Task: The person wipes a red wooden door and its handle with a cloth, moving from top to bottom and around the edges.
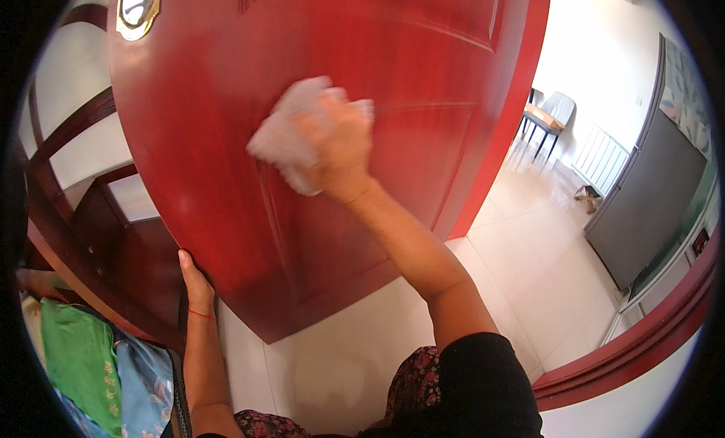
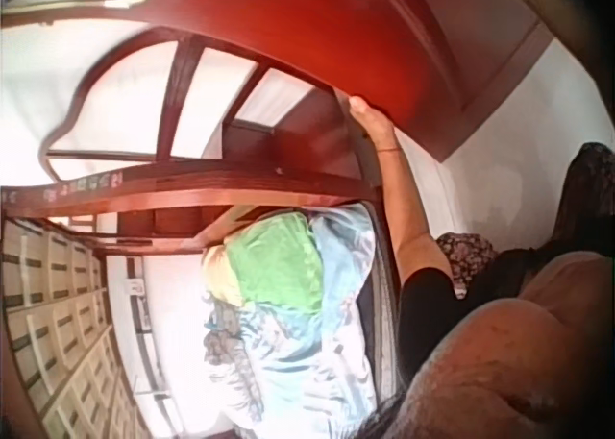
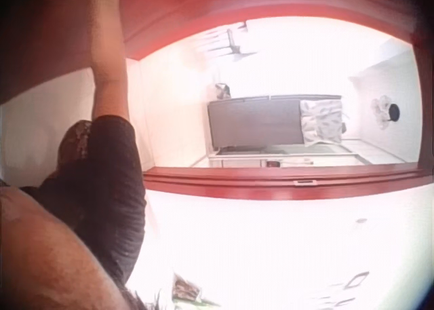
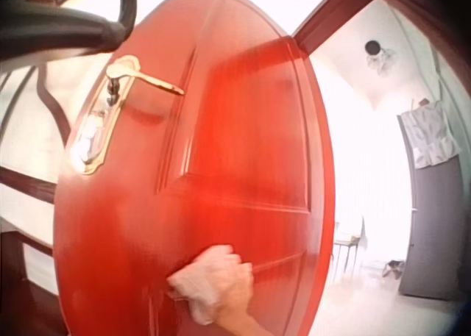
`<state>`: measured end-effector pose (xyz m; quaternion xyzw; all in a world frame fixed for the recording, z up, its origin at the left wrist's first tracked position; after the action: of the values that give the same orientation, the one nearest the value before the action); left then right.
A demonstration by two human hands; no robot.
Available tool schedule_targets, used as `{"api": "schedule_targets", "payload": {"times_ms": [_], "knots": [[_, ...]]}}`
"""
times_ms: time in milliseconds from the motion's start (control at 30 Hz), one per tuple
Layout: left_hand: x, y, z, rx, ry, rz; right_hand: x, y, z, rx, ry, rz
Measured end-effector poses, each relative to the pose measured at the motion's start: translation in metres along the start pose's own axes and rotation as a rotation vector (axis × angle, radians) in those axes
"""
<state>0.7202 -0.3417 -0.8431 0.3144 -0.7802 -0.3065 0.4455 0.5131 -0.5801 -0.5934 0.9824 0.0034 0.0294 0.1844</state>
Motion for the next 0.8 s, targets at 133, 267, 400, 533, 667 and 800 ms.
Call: {"api": "schedule_targets", "payload": {"times_ms": [133,267,400,533,667,800], "knots": [[0.006,0.007,-0.006,0.057,-0.018,-0.031,-0.018,0.148,0.029,0.484,0.029,0.221],[0.009,0.009,-0.007,0.07,-0.03,-0.042,-0.027,0.194,0.033,0.803,0.111,0.243],[0.027,0.016,-0.008,0.13,-0.015,-0.088,-0.01,0.134,-0.025,0.554,0.134,0.197],[0.026,0.029,-0.01,0.169,-0.034,-0.153,0.012,0.045,-0.088,0.238,0.19,0.132],[0.029,0.029,-0.008,0.13,-0.024,-0.185,0.031,-0.031,-0.116,0.077,0.131,0.064],[0.02,0.024,-0.006,0.075,-0.004,-0.23,0.037,-0.103,-0.105,-0.026,0.054,-0.056]]}}
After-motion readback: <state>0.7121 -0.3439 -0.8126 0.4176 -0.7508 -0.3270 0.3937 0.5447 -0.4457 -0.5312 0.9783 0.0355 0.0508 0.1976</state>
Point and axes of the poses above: each hand's wrist, its own z-axis away from the middle knuckle, its own x-axis out of the palm, y = z × x, the point moved 10 cm from there along -z, towards the middle knuckle, and after that the axes turned 7 degrees about z, right-handed, at the moved point
